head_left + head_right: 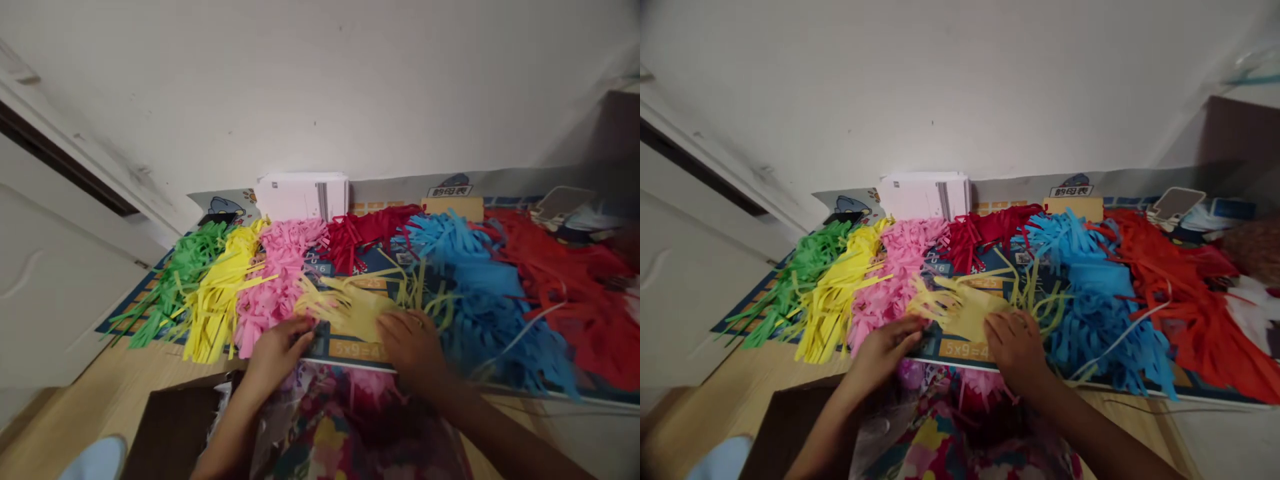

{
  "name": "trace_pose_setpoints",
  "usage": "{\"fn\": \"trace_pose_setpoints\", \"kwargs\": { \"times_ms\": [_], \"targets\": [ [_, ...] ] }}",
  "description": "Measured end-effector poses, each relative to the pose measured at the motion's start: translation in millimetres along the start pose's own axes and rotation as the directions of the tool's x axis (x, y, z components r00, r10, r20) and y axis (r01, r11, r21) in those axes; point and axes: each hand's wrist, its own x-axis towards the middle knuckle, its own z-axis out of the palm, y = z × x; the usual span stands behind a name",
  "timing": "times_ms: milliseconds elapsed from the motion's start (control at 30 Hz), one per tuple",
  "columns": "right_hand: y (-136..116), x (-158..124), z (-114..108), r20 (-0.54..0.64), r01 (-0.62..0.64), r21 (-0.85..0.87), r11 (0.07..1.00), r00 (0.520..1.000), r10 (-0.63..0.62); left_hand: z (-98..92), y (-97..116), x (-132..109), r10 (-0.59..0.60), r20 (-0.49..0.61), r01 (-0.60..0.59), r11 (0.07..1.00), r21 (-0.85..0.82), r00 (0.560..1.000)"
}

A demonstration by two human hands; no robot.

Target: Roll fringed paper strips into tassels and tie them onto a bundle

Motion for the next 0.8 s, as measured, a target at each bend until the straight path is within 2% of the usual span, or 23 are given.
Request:
{"fn": "trace_pose_setpoints", "kwargs": {
  "times_ms": [33, 67, 100, 133, 200, 233, 267, 333, 400, 533, 633, 700, 800],
  "targets": [
    [-2, -5, 7, 0.031, -0.012, 0.014, 1.0, 0.999, 0.012, -12.8, 2, -10, -0.017, -0.002, 0.017, 0.999, 0.048, 1.0],
    [-3, -9, 13, 0.052, -0.018, 0.023, 1.0, 0.999, 0.017, -19.9, 9, -18, 0.033, -0.032, -0.03, 0.997, 0.076, 0.999],
    [-4, -12, 18, 0.076, -0.021, 0.028, 0.999, 0.997, 0.018, -20.6, 21, -21, 0.157, -0.056, -0.153, 0.985, 0.075, 0.986],
    [-5, -14, 21, 0.109, -0.023, 0.033, 0.999, 0.994, 0.019, -14.7, 34, -21, 0.313, -0.024, -0.311, 0.949, 0.052, 0.949],
    [-5, -17, 23, 0.165, -0.011, 0.066, 0.998, 0.986, 0.0, 12.9, 60, -9, 0.565, 0.147, -0.571, 0.821, 0.0, 0.812],
    [-5, -19, 23, 0.182, 0.002, 0.085, 0.996, 0.983, -0.018, 30.8, 69, 1, 0.612, 0.221, -0.63, 0.776, 0.015, 0.759],
    [-3, -20, 22, 0.199, 0.017, 0.107, 0.994, 0.979, -0.038, 48.8, 73, 13, 0.624, 0.277, -0.659, 0.751, 0.045, 0.73],
    [5, -24, 18, 0.252, 0.02, 0.164, 0.986, 0.966, -0.061, 77.5, 68, 33, 0.568, 0.361, -0.643, 0.755, 0.129, 0.74],
    [17, -27, 15, 0.332, -0.069, 0.226, 0.972, 0.943, -0.01, 90.4, 52, 47, 0.527, 0.371, -0.615, 0.77, 0.173, 0.765],
    [40, -26, 13, 0.426, -0.351, 0.311, 0.883, 0.882, 0.201, 81.1, 23, 60, 0.547, 0.286, -0.588, 0.805, 0.079, 0.787],
    [45, -19, 14, 0.463, -0.485, 0.264, 0.834, 0.822, 0.331, 72.1, 21, 71, 0.421, 0.263, -0.445, 0.895, 0.035, 0.868],
    [44, -12, 15, 0.474, -0.526, 0.157, 0.836, 0.783, 0.403, 71.1, 26, 80, 0.305, 0.299, -0.343, 0.936, 0.081, 0.904],
    [42, -1, 17, 0.464, -0.516, -0.016, 0.856, 0.755, 0.464, 73.6, 33, 92, 0.185, 0.341, -0.262, 0.945, 0.197, 0.922]
  ]
}}
